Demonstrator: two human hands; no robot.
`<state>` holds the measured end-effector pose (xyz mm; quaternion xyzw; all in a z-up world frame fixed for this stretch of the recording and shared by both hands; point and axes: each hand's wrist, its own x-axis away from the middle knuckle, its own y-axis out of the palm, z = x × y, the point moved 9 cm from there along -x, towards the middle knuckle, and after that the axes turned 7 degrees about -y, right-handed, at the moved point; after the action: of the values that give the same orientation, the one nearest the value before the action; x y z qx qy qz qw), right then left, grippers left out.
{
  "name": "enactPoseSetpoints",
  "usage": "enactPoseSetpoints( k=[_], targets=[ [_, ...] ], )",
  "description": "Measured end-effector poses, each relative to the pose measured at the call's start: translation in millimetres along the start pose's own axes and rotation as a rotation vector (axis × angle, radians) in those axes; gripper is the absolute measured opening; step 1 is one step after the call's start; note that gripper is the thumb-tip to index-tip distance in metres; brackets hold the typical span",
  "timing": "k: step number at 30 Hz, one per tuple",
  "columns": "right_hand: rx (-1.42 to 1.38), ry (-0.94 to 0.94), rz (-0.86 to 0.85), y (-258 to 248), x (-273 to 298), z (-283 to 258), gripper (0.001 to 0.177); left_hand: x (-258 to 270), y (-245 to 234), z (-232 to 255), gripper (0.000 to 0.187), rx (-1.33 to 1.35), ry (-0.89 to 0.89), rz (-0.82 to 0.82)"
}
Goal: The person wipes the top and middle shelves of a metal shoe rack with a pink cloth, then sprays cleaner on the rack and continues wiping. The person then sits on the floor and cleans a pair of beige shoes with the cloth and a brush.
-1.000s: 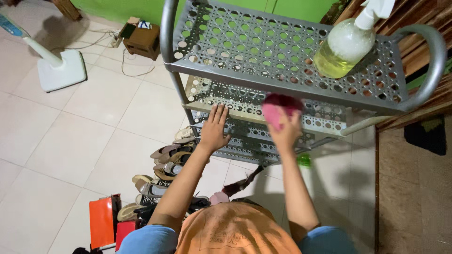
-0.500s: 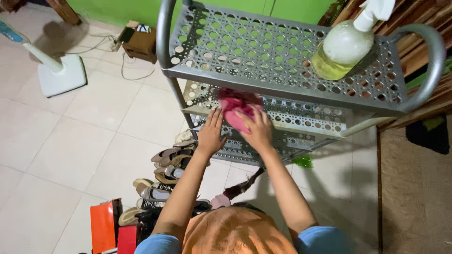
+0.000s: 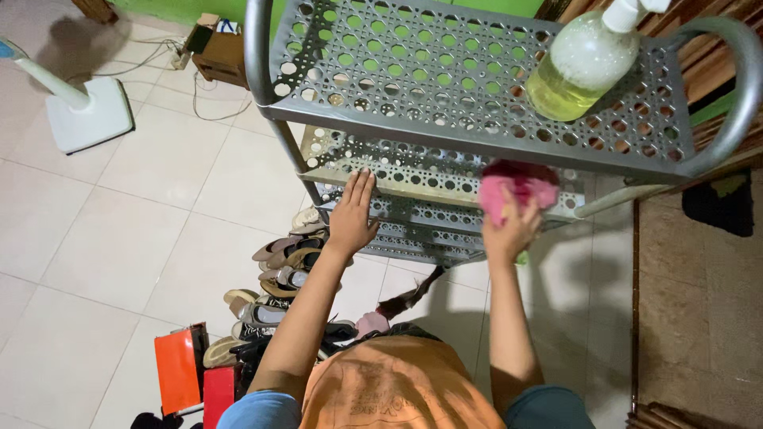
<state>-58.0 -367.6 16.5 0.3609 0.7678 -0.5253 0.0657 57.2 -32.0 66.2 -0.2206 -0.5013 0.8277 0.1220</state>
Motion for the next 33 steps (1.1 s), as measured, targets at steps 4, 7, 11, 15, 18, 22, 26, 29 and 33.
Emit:
enactPoseSetpoints(
  k=[4,7,11,15,18,22,26,29,33],
  targets=[
    [-0.038,-0.157,-0.160,37.1,2.2,-71.4,0.069,0.3,7.5,-0.3,0.103,-0.033,0.002,0.012],
    [-0.095,-0.439,-0.064,39.1,3.7,-163.7,0.071,0.9,16.3,-4.1,0.102,-0.024,-0.015,0.019],
    [-0.306,-0.524,-0.345,49.6,5.5,-225.1,0.081,-1.1,26.8,-14.0,0.097,-0.038,-0.062,-0.028],
    [-0.121,-0.585,-0.438,42.4,-7.2,-215.4,0.084,-0.1,21.7,-18.6,0.087,-0.032,-0.069,-0.068],
    [-0.083,-0.579,-0.384,20.6,-15.0,-172.7,0.082,2.9,9.4,-11.4,0.093,0.001,-0.046,-0.011],
    [-0.050,-0.331,-0.340,-11.6,-27.8,-89.0,0.084,4.0,2.5,-15.0,0.087,0.084,-0.051,0.018],
    [-0.102,-0.257,-0.185,-29.4,-29.6,-62.6,0.088,17.3,-35.6,-48.3,0.075,0.172,-0.104,0.449],
    [-0.148,-0.318,-0.171,-16.6,-27.3,-81.8,0.085,24.1,-56.8,-90.1,0.086,0.289,-0.237,0.719],
    [-0.160,-0.398,-0.322,21.3,-22.6,-122.3,0.091,-13.1,-29.7,-138.1,0.087,0.537,-0.439,0.429]
  ],
)
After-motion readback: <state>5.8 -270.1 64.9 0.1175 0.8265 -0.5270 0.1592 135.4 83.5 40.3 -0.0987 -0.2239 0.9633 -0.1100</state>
